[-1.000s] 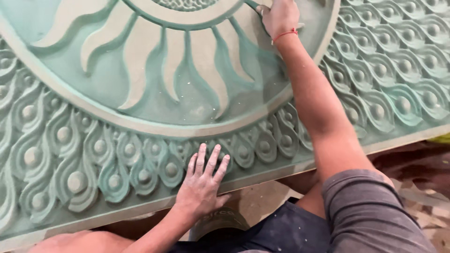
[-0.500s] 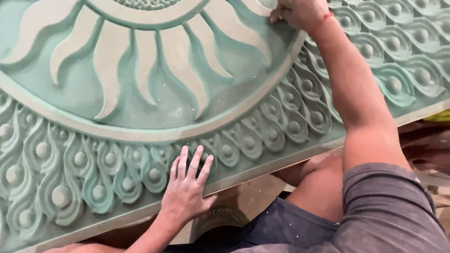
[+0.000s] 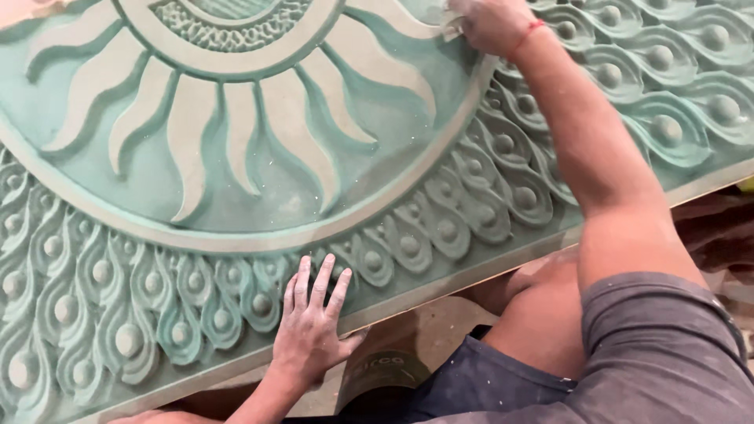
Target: The person carves a decorative sun and wave pattern into a large green panel using a small handheld tool. They work methodically along the edges and inner details of the sun motif, removing material to define the shapes.
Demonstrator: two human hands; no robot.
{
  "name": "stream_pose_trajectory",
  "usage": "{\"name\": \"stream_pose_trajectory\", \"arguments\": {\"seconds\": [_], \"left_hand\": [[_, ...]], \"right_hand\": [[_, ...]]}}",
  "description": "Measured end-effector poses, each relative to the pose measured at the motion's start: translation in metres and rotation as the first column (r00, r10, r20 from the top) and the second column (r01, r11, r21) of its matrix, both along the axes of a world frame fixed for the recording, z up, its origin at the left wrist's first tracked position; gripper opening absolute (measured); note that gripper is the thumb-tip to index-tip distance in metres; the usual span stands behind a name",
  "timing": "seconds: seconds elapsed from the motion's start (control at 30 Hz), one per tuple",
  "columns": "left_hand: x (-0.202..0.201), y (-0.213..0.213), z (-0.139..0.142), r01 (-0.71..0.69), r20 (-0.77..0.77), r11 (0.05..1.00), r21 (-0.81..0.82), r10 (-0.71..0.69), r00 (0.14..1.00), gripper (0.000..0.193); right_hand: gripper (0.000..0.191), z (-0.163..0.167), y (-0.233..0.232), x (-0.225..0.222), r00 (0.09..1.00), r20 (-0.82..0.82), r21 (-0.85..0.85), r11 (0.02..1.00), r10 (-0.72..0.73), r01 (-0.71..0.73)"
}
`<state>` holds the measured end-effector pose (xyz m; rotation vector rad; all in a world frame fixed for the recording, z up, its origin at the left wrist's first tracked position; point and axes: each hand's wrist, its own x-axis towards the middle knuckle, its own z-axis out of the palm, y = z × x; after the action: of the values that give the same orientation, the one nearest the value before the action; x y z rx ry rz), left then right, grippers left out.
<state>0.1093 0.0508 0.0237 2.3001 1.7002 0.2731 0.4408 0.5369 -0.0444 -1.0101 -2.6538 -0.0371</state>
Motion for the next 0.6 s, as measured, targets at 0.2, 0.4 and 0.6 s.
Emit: {"name": "stream_pose_trajectory", "arguments": {"seconds": [0.2,0.4,0.6], "left_hand": [[0.005,0.0,0.004,-0.017,-0.015,1.0,-0.002,0.017,1.0,0.102],[0.003,-0.001,0.004,-0.019,-0.027,1.0,0.0,0.019,0.999,0.101],[0.004,-0.002,0.002,-0.022,-0.033,1.0,0.007,0.023,0.999,0.103]], "right_hand": [[0.009,0.017,-0.023,-0.02,0.981,-0.078,0.123,0.978,0.179,-0.169],[0.009,0.005,-0.016,-0.016,0.981,-0.092,0.086,0.983,0.172,-0.164],[0.01,-0.011,-0.002,-0.009,0.981,-0.019,0.188,0.964,0.194,-0.187]]}}
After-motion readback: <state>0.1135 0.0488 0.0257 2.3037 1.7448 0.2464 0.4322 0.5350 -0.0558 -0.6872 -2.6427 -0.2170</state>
